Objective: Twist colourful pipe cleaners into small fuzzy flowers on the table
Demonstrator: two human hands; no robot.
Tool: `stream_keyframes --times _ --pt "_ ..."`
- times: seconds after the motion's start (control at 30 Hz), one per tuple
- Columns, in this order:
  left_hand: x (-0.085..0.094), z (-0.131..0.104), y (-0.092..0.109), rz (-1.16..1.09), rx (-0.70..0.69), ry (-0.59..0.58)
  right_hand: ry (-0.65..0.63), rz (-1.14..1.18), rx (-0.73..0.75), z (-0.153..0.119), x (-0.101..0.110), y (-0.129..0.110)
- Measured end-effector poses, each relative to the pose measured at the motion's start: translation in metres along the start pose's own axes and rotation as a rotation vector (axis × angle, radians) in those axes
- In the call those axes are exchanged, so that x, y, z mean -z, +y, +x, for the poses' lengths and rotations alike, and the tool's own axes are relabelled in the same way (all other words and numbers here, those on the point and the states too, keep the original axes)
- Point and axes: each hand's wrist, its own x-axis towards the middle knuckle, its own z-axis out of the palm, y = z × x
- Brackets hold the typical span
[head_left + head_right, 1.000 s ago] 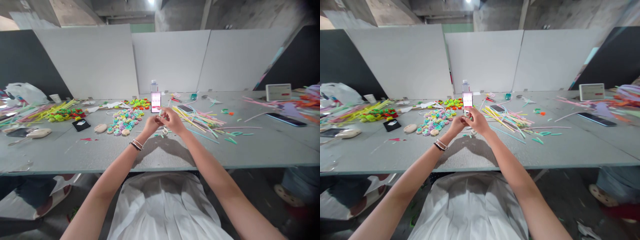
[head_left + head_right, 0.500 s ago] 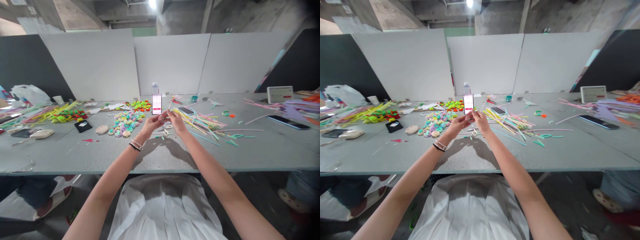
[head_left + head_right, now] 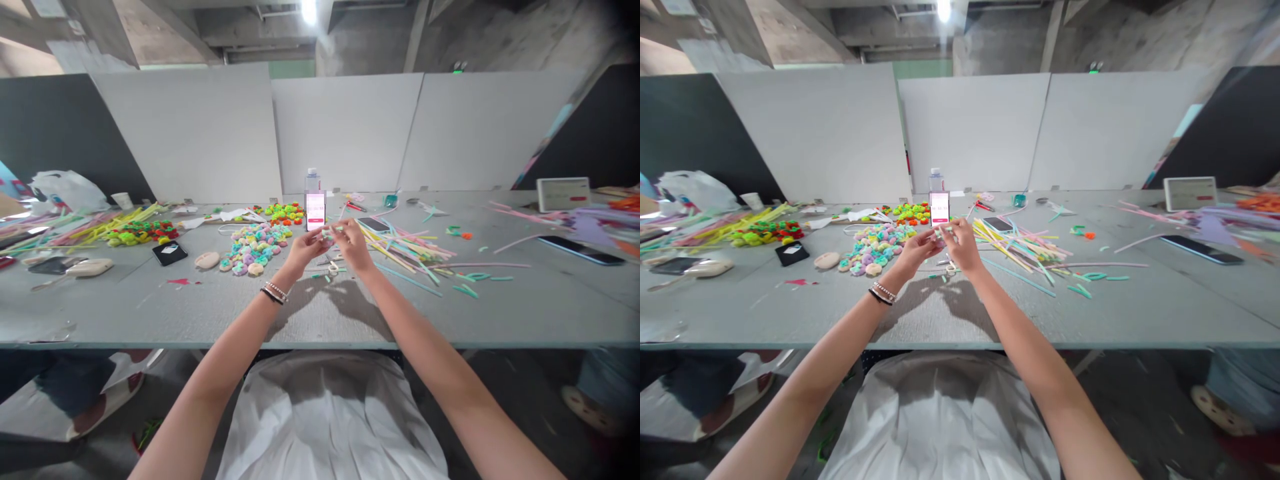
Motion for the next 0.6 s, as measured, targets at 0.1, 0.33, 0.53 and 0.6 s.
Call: stream_keyframes --times 0.1,0.33,0.53,0.6 --pt "0.000 0.001 0.000 -0.011 0.001 0.045 -0.005 -0.094 0.062 0.002 0.003 0.009" --pt "0.002 0.000 0.001 -0.018 0.015 0.038 -0.083 -0.076 0.000 0.006 0.003 0.019" --pt "0.000 0.000 0.003 0.055 0.027 -0.013 -0.056 -0.038 -0.053 0.008 0.007 0.019" --pt "0.001 0.000 0.003 0.065 0.023 -0.024 -0.056 -0.032 -0.030 0.008 0.006 0.018"
